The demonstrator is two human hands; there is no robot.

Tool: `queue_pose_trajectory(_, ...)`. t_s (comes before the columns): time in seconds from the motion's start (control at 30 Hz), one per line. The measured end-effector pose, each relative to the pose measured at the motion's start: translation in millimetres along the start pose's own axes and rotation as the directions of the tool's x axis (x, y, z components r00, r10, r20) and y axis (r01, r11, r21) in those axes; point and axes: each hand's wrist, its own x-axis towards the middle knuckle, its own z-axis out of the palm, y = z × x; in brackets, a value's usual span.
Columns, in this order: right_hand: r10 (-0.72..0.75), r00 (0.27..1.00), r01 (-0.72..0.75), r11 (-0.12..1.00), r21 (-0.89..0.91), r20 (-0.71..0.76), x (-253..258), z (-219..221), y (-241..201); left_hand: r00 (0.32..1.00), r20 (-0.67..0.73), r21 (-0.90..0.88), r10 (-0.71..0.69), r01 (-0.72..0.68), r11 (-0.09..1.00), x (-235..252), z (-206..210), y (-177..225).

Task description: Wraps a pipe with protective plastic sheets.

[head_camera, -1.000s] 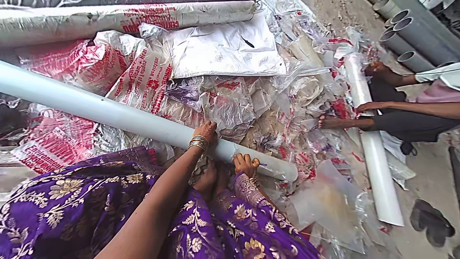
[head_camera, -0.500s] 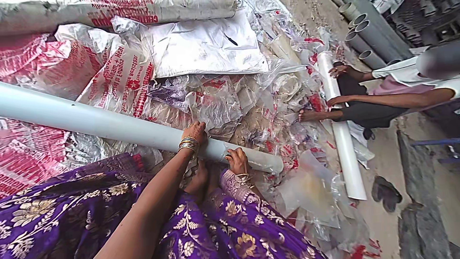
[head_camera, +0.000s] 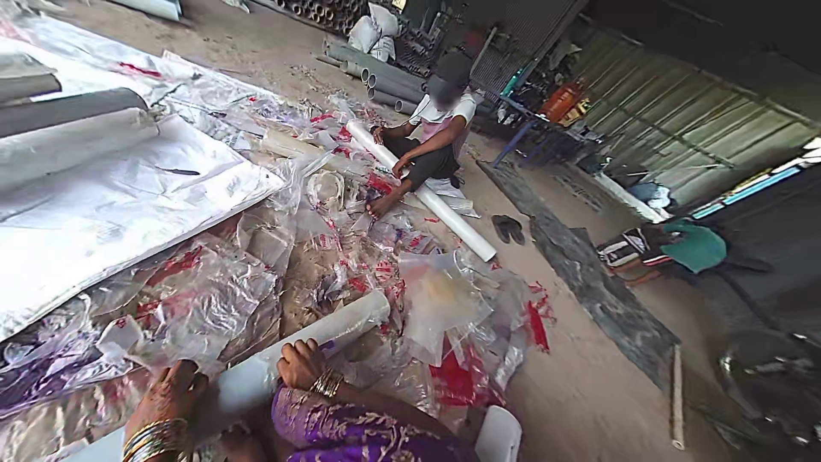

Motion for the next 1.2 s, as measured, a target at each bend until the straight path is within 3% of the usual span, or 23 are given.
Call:
queue_pose_trajectory(0.1,-0.082,0.985,0.077,0.996,0.040,0.152,4.6,-5.7,10.6,0.999,0.040,0.017,-0.008,0.007,1.000,-3.2,-3.2,4.2)
queue_pose_trajectory(0.17,-0.116,0.931,0.079,0.990,0.119,0.346,12.3,-17.0,17.0,0.998,0.070,0.048,-0.007,0.004,0.999,-0.3,-1.8,2.3)
queue_pose_trajectory(0.37,-0.069,0.748,-0.139,0.956,0.257,0.660,34.4,-42.3,9.2,0.999,0.031,0.065,0.013,-0.015,0.998,6.7,4.0,-0.3)
queue_pose_trajectory(0.43,-0.114,0.707,-0.178,0.927,0.331,0.698,33.3,-47.6,7.9,1.000,0.000,0.073,-0.007,0.007,0.997,4.7,2.9,5.1)
queue_pose_trajectory(0.53,-0.294,0.763,-0.208,0.732,0.649,0.576,15.7,-51.0,3.7,0.997,0.045,0.079,-0.066,0.062,0.995,-1.2,-6.4,10.0)
queue_pose_trajectory(0.6,-0.295,0.825,-0.220,0.617,0.755,0.481,1.5,-51.0,3.6,0.988,0.111,0.066,-0.109,0.102,0.993,3.0,-11.8,5.6)
queue_pose_trajectory(0.73,0.012,0.851,-0.305,0.826,0.474,0.525,-9.7,-48.4,17.3,0.980,0.143,0.035,-0.138,0.134,0.990,8.8,-14.2,5.6)
queue_pose_trajectory(0.83,0.153,0.902,-0.325,0.856,0.402,0.404,-9.6,-42.0,20.2,0.983,0.127,0.025,-0.135,0.133,0.991,7.8,-11.7,3.8)
queue_pose_trajectory(1.1,0.209,0.965,-0.253,0.905,0.342,0.162,-3.4,-11.3,4.6,0.982,0.132,0.030,-0.134,0.131,0.991,7.4,-13.0,1.5)
queue_pose_trajectory(1.2,0.161,0.984,-0.178,0.933,0.312,0.080,-9.0,-1.3,10.4,0.979,0.160,0.010,-0.130,0.130,0.992,6.4,-13.6,2.3)
